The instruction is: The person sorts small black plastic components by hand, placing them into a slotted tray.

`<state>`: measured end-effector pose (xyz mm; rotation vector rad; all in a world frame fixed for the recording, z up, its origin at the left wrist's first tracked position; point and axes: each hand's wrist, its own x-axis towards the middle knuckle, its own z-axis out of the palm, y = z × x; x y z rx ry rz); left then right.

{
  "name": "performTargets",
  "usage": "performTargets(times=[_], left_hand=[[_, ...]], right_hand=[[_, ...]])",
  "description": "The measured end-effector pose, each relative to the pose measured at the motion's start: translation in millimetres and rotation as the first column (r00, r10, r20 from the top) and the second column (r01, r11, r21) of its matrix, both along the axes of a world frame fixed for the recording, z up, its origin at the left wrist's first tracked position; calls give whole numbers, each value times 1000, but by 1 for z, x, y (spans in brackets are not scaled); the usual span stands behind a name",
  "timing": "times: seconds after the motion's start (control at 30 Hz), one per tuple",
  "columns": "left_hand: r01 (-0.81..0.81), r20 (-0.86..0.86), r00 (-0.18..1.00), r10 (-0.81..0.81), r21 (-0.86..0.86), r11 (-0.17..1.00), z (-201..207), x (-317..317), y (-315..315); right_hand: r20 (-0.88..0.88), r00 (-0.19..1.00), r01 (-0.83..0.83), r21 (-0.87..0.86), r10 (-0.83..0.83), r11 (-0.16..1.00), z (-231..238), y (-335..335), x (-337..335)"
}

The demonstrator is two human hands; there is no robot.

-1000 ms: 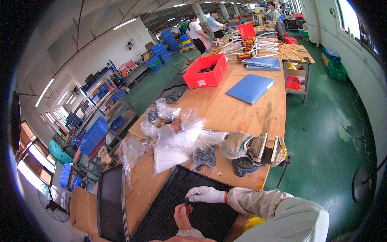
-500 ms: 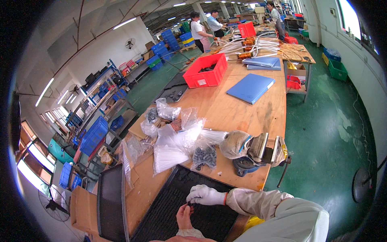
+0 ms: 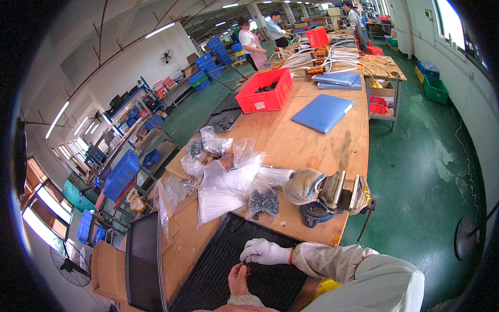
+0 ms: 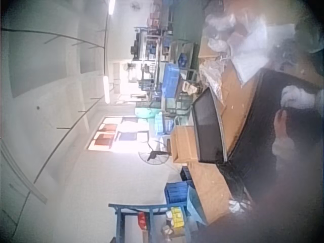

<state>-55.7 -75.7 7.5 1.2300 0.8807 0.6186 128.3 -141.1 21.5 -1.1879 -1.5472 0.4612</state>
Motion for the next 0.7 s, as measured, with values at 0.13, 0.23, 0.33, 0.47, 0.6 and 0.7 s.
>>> performTargets(times=[0.13, 0.23, 0.33, 0.47, 0.6, 0.7], left_hand=[[3, 32, 999, -5, 59, 998, -3, 1, -1], [-7, 33, 999, 3, 102, 995, -3, 1, -1], [-36, 21, 999, 34, 149, 988, 0, 2, -2], [-88, -15, 996, 93, 215, 973, 5, 2, -2], [-111, -16, 993, 118, 239, 965, 1, 3, 0], [-106, -52, 990, 128, 308, 945, 2, 3, -1]], right_hand=[[25, 1000, 1, 18, -2, 1000, -1, -1, -1], [-1, 1000, -4, -36, 4, 999, 0, -1, -2], [47, 999, 16, -35, -15, 999, -3, 1, -2], [-31, 998, 42, -118, -46, 992, 0, -1, -4], [-134, 982, 98, -236, -132, 967, 2, -2, -4], [-176, 975, 70, -336, -136, 939, 8, -4, -3]])
